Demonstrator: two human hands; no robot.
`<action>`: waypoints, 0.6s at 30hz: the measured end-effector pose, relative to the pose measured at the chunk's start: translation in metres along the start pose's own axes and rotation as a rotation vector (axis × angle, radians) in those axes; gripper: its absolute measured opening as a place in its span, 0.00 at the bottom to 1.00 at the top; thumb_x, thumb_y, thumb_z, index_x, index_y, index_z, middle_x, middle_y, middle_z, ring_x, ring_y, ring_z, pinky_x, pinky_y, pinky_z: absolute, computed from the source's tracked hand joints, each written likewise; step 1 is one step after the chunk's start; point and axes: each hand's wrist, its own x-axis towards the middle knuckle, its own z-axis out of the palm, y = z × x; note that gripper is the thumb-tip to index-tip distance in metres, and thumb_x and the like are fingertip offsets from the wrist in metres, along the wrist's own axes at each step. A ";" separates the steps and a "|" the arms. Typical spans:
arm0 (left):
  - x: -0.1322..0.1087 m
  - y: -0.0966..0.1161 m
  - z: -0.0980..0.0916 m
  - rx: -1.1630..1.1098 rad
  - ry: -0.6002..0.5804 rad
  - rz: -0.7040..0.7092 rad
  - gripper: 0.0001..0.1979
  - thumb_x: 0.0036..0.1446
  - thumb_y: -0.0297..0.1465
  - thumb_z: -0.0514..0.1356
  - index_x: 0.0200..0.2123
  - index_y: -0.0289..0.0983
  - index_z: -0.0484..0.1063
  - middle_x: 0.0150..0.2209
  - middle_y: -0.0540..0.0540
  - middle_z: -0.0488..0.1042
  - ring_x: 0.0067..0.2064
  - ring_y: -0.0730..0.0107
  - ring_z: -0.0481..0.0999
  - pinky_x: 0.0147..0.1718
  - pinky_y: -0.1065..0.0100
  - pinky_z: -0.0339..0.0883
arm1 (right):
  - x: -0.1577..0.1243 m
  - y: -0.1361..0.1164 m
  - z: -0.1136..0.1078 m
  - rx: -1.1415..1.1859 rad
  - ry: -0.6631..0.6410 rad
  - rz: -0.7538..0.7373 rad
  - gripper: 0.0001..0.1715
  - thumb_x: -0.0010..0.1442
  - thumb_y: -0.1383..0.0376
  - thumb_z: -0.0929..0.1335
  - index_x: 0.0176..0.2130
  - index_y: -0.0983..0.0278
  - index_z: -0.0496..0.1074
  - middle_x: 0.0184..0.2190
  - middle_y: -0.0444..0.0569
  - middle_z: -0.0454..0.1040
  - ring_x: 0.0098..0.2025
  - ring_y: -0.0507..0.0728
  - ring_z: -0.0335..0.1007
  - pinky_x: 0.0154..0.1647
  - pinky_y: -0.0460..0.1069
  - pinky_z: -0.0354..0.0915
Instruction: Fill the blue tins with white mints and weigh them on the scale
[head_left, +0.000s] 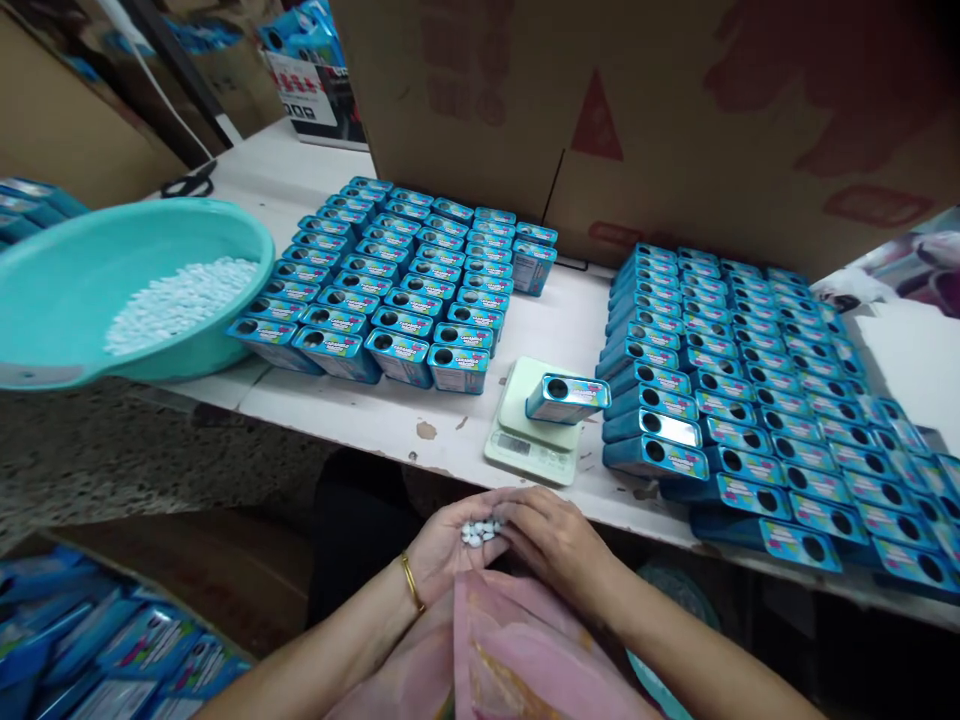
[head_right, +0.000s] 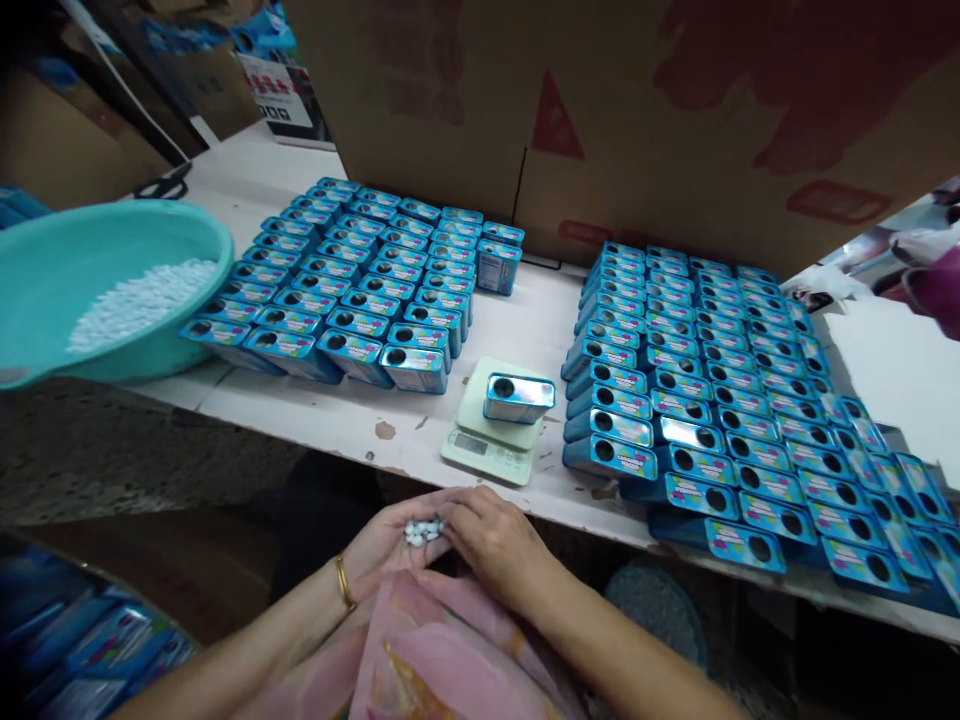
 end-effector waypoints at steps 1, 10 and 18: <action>0.000 0.001 -0.001 -0.021 0.036 0.000 0.15 0.50 0.21 0.52 0.43 0.26 0.67 0.38 0.37 0.72 0.39 0.67 0.73 0.42 0.68 0.65 | -0.001 0.002 -0.007 -0.002 0.081 -0.001 0.16 0.58 0.69 0.60 0.47 0.59 0.62 0.42 0.50 0.67 0.44 0.56 0.63 0.44 0.52 0.63; 0.006 0.030 0.005 -0.185 0.188 0.189 0.05 0.51 0.26 0.56 0.30 0.29 0.69 0.30 0.42 0.72 0.34 0.71 0.73 0.32 0.73 0.69 | 0.029 0.074 -0.053 0.134 0.606 0.477 0.32 0.51 0.64 0.65 0.53 0.64 0.49 0.49 0.55 0.61 0.48 0.58 0.61 0.45 0.54 0.62; 0.017 0.051 0.017 -0.215 0.151 0.394 0.08 0.52 0.25 0.52 0.31 0.27 0.69 0.28 0.41 0.72 0.31 0.68 0.73 0.33 0.65 0.70 | 0.052 0.021 -0.052 -0.155 0.445 0.085 0.23 0.51 0.72 0.62 0.48 0.60 0.59 0.44 0.50 0.65 0.48 0.59 0.59 0.50 0.57 0.56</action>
